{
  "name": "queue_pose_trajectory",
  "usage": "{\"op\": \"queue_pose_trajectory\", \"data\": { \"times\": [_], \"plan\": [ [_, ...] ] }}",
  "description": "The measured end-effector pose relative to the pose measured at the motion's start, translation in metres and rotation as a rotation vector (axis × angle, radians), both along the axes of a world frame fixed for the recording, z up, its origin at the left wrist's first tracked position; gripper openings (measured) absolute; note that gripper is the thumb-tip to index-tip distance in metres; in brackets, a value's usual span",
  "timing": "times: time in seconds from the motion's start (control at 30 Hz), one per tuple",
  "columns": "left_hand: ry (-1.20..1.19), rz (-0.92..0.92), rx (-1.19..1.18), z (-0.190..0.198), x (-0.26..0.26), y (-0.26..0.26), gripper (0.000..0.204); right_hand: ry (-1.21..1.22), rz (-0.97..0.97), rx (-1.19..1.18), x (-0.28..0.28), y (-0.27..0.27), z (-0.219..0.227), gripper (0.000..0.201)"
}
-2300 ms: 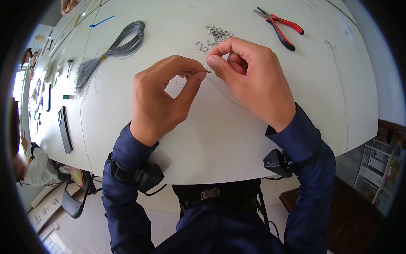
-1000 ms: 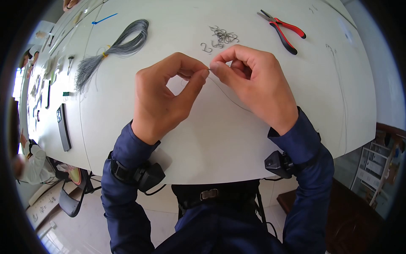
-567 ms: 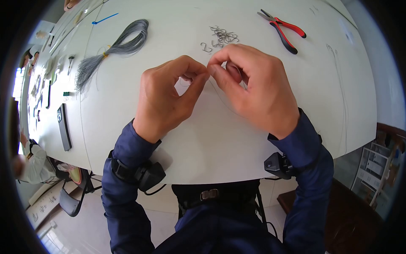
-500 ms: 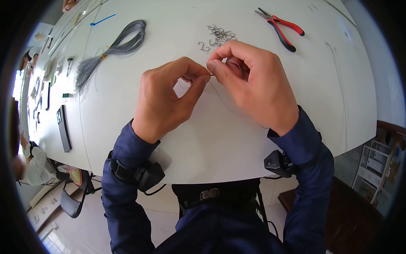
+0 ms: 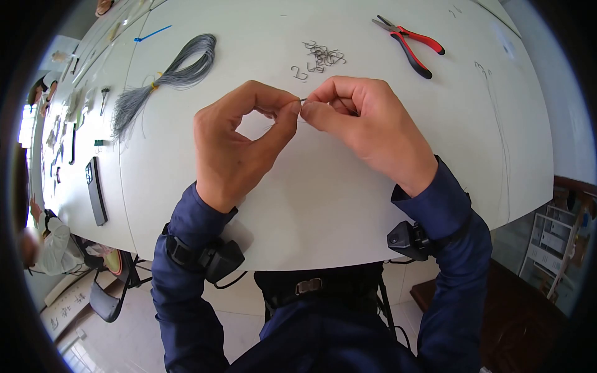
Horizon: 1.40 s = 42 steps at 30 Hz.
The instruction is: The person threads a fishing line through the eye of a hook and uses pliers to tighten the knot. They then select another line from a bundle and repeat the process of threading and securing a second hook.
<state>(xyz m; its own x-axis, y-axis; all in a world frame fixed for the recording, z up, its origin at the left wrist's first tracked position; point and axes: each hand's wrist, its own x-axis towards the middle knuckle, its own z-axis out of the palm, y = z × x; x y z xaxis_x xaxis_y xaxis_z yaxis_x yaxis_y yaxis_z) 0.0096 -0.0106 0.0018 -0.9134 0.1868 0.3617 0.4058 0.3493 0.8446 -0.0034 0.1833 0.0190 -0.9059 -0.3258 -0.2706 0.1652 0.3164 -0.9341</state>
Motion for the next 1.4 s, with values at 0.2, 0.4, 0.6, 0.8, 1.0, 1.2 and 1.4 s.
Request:
{"op": "queue_pose_trajectory", "data": {
  "times": [0.2, 0.4, 0.6, 0.8, 1.0, 1.2, 1.4],
  "plan": [
    [-0.040, 0.030, 0.053, -0.005, -0.004, 0.000, 0.007, 0.621, -0.026, 0.263, 0.001, 0.002, -0.011, 0.019],
    [-0.051, 0.030, 0.052, -0.005, -0.003, 0.001, 0.007, 0.558, -0.057, 0.151, -0.001, 0.000, -0.009, 0.017],
    [-0.075, -0.023, 0.058, -0.006, -0.003, 0.001, 0.007, 0.534, -0.066, 0.125, 0.000, -0.001, -0.011, 0.015],
    [-0.111, -0.063, 0.017, -0.003, -0.003, -0.001, 0.007, 0.542, -0.040, 0.170, 0.003, -0.002, -0.007, 0.009],
    [-0.297, -0.106, 0.202, -0.003, -0.005, -0.004, 0.008, 0.481, -0.056, -0.071, 0.002, -0.003, -0.020, 0.030],
    [-0.527, -0.108, 0.525, 0.003, -0.007, -0.008, 0.011, 0.056, 0.049, -0.298, 0.012, -0.012, -0.010, 0.037],
    [-0.588, -0.144, 0.663, -0.009, -0.012, -0.015, 0.011, -0.049, 0.104, -0.213, 0.005, -0.004, 0.001, 0.025]
  ]
}}
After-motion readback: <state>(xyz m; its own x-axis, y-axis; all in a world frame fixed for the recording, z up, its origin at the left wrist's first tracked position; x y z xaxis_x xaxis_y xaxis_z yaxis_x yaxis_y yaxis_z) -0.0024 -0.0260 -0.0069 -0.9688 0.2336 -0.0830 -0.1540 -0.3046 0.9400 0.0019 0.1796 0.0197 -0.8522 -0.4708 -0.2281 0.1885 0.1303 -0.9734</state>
